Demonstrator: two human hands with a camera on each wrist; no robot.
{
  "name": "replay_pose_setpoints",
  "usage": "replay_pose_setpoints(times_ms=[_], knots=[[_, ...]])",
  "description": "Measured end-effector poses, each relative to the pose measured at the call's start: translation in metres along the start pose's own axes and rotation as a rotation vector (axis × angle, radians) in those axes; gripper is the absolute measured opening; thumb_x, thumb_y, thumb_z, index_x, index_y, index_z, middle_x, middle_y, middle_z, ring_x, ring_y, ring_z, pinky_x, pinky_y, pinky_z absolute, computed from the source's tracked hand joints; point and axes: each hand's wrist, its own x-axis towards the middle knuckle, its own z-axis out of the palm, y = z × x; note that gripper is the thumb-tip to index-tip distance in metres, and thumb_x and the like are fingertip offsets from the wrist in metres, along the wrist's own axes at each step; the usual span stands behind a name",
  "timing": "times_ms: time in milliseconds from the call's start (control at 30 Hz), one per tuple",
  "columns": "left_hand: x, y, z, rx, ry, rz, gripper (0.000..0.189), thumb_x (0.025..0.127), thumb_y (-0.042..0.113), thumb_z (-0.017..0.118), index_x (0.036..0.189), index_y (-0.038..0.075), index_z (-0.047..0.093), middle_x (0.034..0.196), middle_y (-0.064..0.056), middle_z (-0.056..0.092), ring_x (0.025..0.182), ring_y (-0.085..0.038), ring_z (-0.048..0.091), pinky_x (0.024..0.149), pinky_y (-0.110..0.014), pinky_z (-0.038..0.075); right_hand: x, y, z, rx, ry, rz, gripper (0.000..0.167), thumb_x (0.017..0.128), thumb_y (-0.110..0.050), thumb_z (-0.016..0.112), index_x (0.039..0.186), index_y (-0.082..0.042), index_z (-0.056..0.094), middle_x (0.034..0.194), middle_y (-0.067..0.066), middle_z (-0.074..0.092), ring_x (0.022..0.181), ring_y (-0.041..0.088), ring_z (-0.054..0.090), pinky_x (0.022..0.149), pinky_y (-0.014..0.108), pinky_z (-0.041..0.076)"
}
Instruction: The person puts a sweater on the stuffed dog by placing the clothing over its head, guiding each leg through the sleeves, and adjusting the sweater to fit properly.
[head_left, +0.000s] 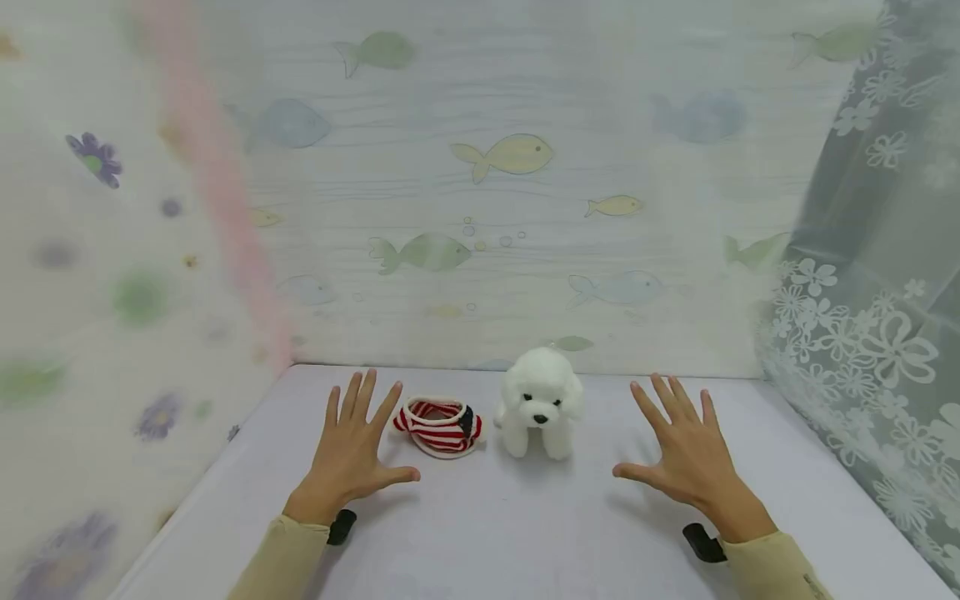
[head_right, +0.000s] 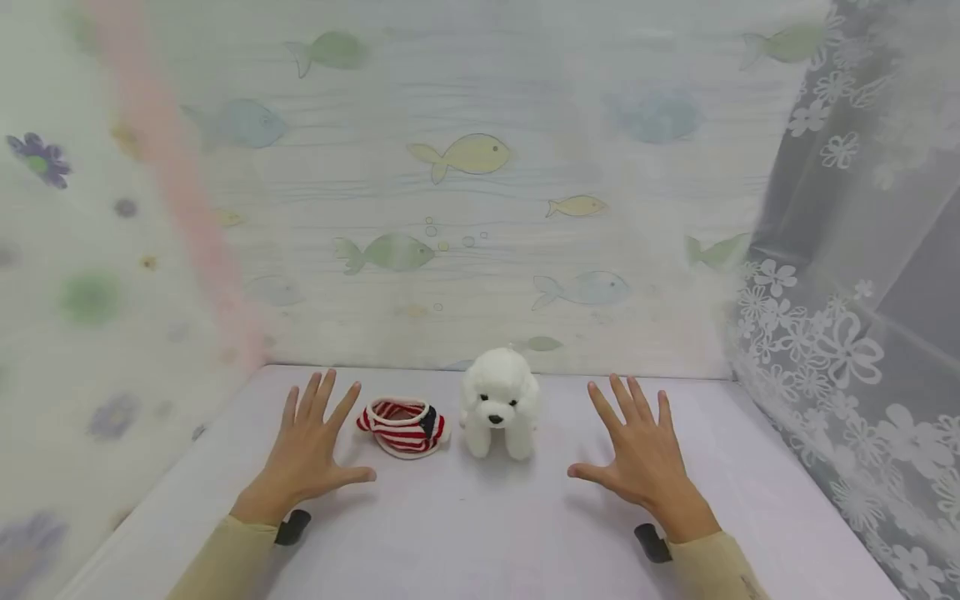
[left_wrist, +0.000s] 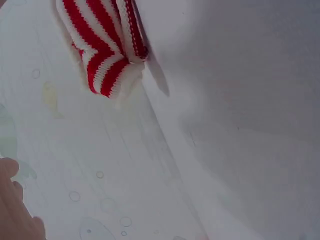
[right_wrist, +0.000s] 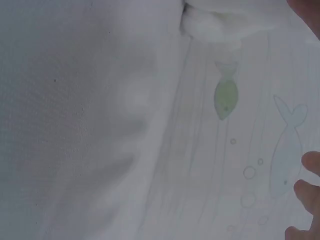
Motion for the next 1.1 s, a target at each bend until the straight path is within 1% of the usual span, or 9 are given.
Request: replay_pose_setpoints(times_ms=[100,233,300,433,533,700,833,1000,1100], knots=[[0.004,0.001,-0.004,-0.007,0.009,0.016,0.125,0.057,0.092,0.052,0.154,0.022,0.015,0.157,-0.02,0.006,0.144,-0.037,0.006,0.111,-0.058,0.005,0.001,0.0,0.001,0.028,0.059,-0.036,0.113,0.063,-0.08,0.063,0.151,-0.019,0.029,0.151,0.019,0.031,0.139,0.039,0.024,0.109,0.06,0.015],[0.008,0.004,-0.015,-0.058,0.063,0.056,0.119,0.062,0.084,0.06,0.153,0.018,0.021,0.156,-0.02,0.014,0.142,-0.038,0.013,0.111,-0.059,0.01,0.003,-0.006,0.002,0.106,0.162,-0.088,0.107,0.067,-0.076,0.065,0.148,-0.013,0.035,0.148,0.019,0.036,0.136,0.039,0.03,0.112,0.051,0.017],[0.01,0.007,-0.02,-0.101,0.093,0.082,0.115,0.064,0.079,0.064,0.152,0.016,0.025,0.155,-0.02,0.018,0.141,-0.038,0.016,0.111,-0.058,0.011,0.005,-0.01,0.002,0.146,0.201,-0.114,0.103,0.069,-0.074,0.065,0.146,-0.011,0.038,0.147,0.018,0.037,0.135,0.039,0.032,0.113,0.049,0.018],[0.013,0.016,-0.024,-0.18,0.146,0.137,0.105,0.069,0.072,0.068,0.147,0.011,0.035,0.151,-0.021,0.027,0.138,-0.04,0.026,0.109,-0.058,0.019,0.009,-0.022,-0.002,0.197,0.22,-0.159,0.098,0.072,-0.072,0.064,0.144,-0.01,0.042,0.148,0.015,0.037,0.135,0.038,0.034,0.111,0.05,0.022],[0.015,0.026,-0.025,-0.227,0.16,0.162,0.101,0.069,0.067,0.072,0.145,0.01,0.039,0.15,-0.02,0.03,0.137,-0.04,0.029,0.109,-0.056,0.022,0.013,-0.033,-0.005,0.224,0.227,-0.189,0.096,0.073,-0.071,0.065,0.143,-0.01,0.043,0.148,0.014,0.038,0.135,0.037,0.035,0.108,0.053,0.025],[0.021,0.042,-0.026,-0.25,0.121,0.199,0.095,0.07,0.063,0.074,0.144,0.012,0.041,0.15,-0.016,0.032,0.138,-0.035,0.028,0.111,-0.052,0.02,0.023,-0.052,-0.007,0.269,0.232,-0.222,0.094,0.074,-0.069,0.065,0.143,-0.01,0.043,0.147,0.014,0.039,0.134,0.036,0.035,0.109,0.05,0.025],[0.024,0.05,-0.028,-0.254,0.09,0.225,0.093,0.073,0.063,0.072,0.144,0.012,0.041,0.15,-0.014,0.033,0.139,-0.033,0.028,0.112,-0.051,0.021,0.035,-0.069,-0.006,0.299,0.255,-0.264,0.093,0.074,-0.067,0.067,0.143,-0.009,0.043,0.145,0.016,0.041,0.134,0.037,0.036,0.11,0.049,0.024],[0.028,0.052,-0.03,-0.262,0.104,0.255,0.092,0.072,0.06,0.074,0.143,0.01,0.043,0.149,-0.014,0.034,0.138,-0.032,0.03,0.112,-0.048,0.021,0.053,-0.088,-0.005,0.318,0.278,-0.327,0.09,0.075,-0.063,0.07,0.142,-0.009,0.044,0.144,0.017,0.042,0.135,0.037,0.034,0.11,0.049,0.023],[0.027,0.049,-0.031,-0.269,0.112,0.25,0.092,0.071,0.055,0.078,0.142,0.01,0.042,0.149,-0.014,0.035,0.137,-0.032,0.032,0.112,-0.047,0.022,0.064,-0.098,-0.004,0.321,0.272,-0.357,0.088,0.076,-0.062,0.07,0.142,-0.009,0.045,0.144,0.017,0.042,0.136,0.036,0.032,0.111,0.049,0.022]])
